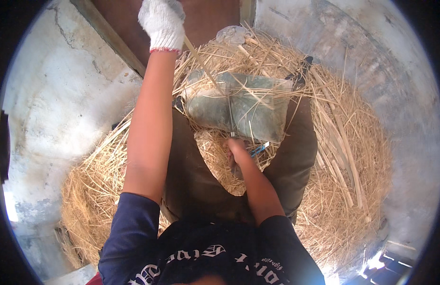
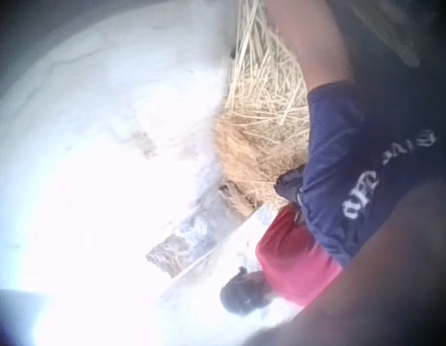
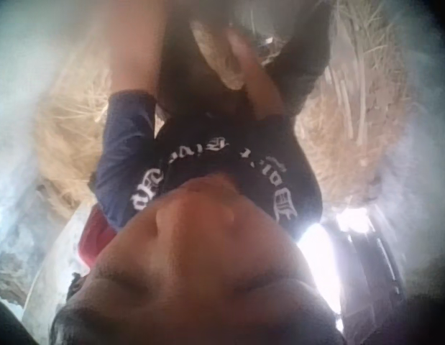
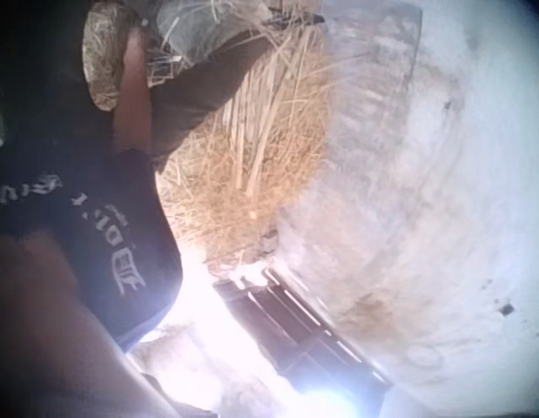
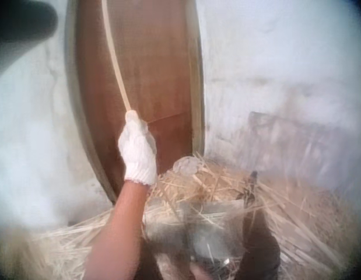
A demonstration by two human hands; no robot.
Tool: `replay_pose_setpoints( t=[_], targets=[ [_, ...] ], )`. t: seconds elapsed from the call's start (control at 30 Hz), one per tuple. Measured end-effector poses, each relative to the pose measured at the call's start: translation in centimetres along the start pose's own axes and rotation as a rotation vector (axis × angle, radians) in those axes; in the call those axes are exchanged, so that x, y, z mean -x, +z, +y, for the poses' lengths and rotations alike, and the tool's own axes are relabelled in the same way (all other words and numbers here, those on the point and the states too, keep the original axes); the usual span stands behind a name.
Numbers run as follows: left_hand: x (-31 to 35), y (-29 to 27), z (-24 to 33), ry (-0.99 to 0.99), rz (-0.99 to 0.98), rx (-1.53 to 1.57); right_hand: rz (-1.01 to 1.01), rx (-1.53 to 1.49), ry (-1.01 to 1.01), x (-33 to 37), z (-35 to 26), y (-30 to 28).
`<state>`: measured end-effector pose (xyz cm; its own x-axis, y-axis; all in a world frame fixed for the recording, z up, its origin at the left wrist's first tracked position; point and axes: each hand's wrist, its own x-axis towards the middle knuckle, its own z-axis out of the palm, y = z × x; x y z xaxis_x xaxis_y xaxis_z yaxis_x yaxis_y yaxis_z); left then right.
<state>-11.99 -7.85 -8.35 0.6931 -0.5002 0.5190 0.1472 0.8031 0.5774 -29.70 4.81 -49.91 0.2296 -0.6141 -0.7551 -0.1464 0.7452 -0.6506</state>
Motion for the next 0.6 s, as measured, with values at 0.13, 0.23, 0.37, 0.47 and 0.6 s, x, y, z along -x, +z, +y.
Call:
replay_pose_setpoints(
  t=[0.13, 0.23, 0.37, 0.47, 0.6],
  targets=[
    [-0.7, -1.2, 0.9, -0.145, 0.045, -0.101, -0.136, -0.350, -0.006, 3.5, -4.4, -0.1],
    [-0.9, -1.9, 1.1, -0.142, 0.055, -0.110, 0.129, -0.097, -0.420, 6.3, -7.7, -0.2],
    [-1.1, -1.9, 1.1, -0.160, 0.019, -0.084, 0.247, -0.104, -0.795, 6.7, -9.3, 0.5],
    [-0.9, -1.6, 1.1, -0.167, 0.033, -0.070, 0.251, -0.192, -0.736, 5.0, -6.8, 1.5],
    [0.0, -1.3, 1.1, -0.202, 0.004, -0.108, 0.221, -0.015, -0.273, 1.9, -2.0, 1.5]
  ],
)
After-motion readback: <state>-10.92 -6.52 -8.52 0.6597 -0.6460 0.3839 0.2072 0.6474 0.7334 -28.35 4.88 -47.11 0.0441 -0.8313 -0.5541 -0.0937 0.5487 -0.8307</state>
